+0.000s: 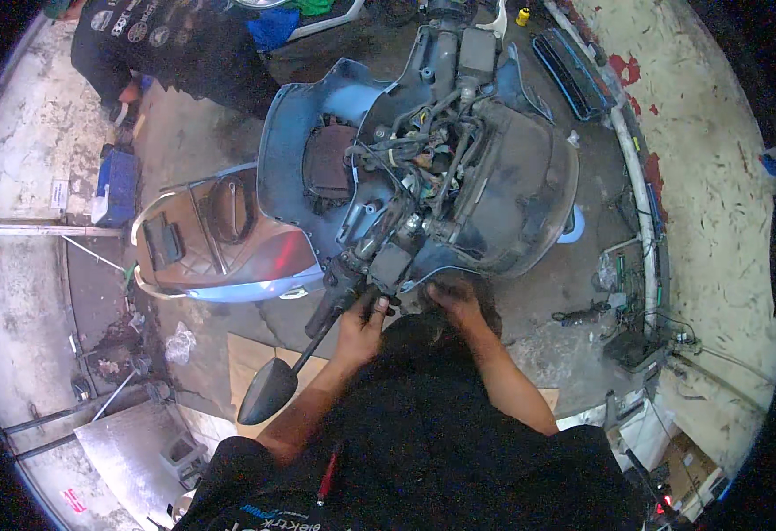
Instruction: The person manipulates wires and electrical connectors inside the front panel of a blue scooter, wipes the internal housing with a cloth, and then aligns and snaps a blue plastic front cover onto the handlebar assembly.
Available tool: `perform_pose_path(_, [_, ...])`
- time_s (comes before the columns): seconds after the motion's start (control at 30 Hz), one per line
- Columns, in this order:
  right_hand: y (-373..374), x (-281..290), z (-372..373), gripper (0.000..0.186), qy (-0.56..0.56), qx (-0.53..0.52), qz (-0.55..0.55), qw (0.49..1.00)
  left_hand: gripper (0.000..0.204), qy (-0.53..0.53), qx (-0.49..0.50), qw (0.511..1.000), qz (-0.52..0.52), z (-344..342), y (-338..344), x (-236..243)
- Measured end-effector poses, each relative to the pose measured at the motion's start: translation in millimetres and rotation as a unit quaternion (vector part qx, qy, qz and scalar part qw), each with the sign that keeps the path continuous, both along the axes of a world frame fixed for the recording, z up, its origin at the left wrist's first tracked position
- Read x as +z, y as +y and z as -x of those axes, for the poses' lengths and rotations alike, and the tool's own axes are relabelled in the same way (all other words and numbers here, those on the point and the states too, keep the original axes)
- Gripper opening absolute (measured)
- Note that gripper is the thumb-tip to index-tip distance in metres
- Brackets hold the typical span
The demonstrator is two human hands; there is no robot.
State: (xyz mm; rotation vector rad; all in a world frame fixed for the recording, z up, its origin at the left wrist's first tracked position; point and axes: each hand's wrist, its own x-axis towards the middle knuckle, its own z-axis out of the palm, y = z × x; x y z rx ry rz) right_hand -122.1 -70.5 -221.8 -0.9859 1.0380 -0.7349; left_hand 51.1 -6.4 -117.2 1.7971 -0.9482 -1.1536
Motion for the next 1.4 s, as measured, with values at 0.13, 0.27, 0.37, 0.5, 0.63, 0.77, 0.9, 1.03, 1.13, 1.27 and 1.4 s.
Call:
perform_pose_path(0.13, [-14.4,-30.8,13.7,0.038,0.024,0.031,-0.128,0.991,0.029,-0.007,0.000,1.000,0.005,1.2,-2.6,0.4])
perform_pose_path(0.27, [-39.5,-9.6,12.5,0.054,0.051,0.047,-0.071,0.995,0.027,-0.020,-0.028,0.999,-0.002,-3.1,0.7,-0.1])
perform_pose_path(0.37, [-55.4,-47.6,19.2,0.053,0.106,0.105,-0.018,0.989,0.025,-0.003,-0.003,1.000,-0.003,-0.8,0.2,-0.6])
perform_pose_path(0.5, [-79.3,-62.4,17.0,0.053,0.173,0.140,0.035,0.974,0.025,-0.003,-0.002,0.998,-0.067,0.4,-2.9,9.9])
perform_pose_path(0.63, [-84.6,-70.1,10.2,0.052,0.194,0.149,0.048,0.968,0.023,0.020,0.003,0.998,-0.065,1.4,-1.7,11.0])
perform_pose_path(0.77, [-80.4,-75.1,3.4,0.052,0.200,0.154,0.053,0.966,0.022,0.026,0.022,0.998,-0.061,7.0,-5.3,19.1])
perform_pose_path(0.9, [-80.9,-76.9,-7.5,0.052,0.200,0.157,0.060,0.965,0.031,-0.067,0.003,0.994,0.086,6.2,1.1,-2.4])
perform_pose_path(1.03, [-81.4,-80.2,-16.9,0.051,0.205,0.157,0.066,0.964,0.031,-0.041,0.013,0.999,0.010,6.8,0.1,2.6])
perform_pose_path(1.13, [-82.6,-80.8,-18.5,0.051,0.203,0.162,0.066,0.963,0.032,-0.035,0.022,0.999,-0.003,9.3,-2.8,8.4])
perform_pose_path(1.27, [-82.9,-80.1,-12.7,0.050,0.201,0.163,0.063,0.964,0.031,-0.048,0.009,0.999,-0.010,6.5,0.5,4.9])
perform_pose_path(1.4, [-80.3,-79.2,1.6,0.050,0.200,0.160,0.057,0.965,0.032,-0.054,0.009,0.998,-0.008,7.0,-0.1,3.2])
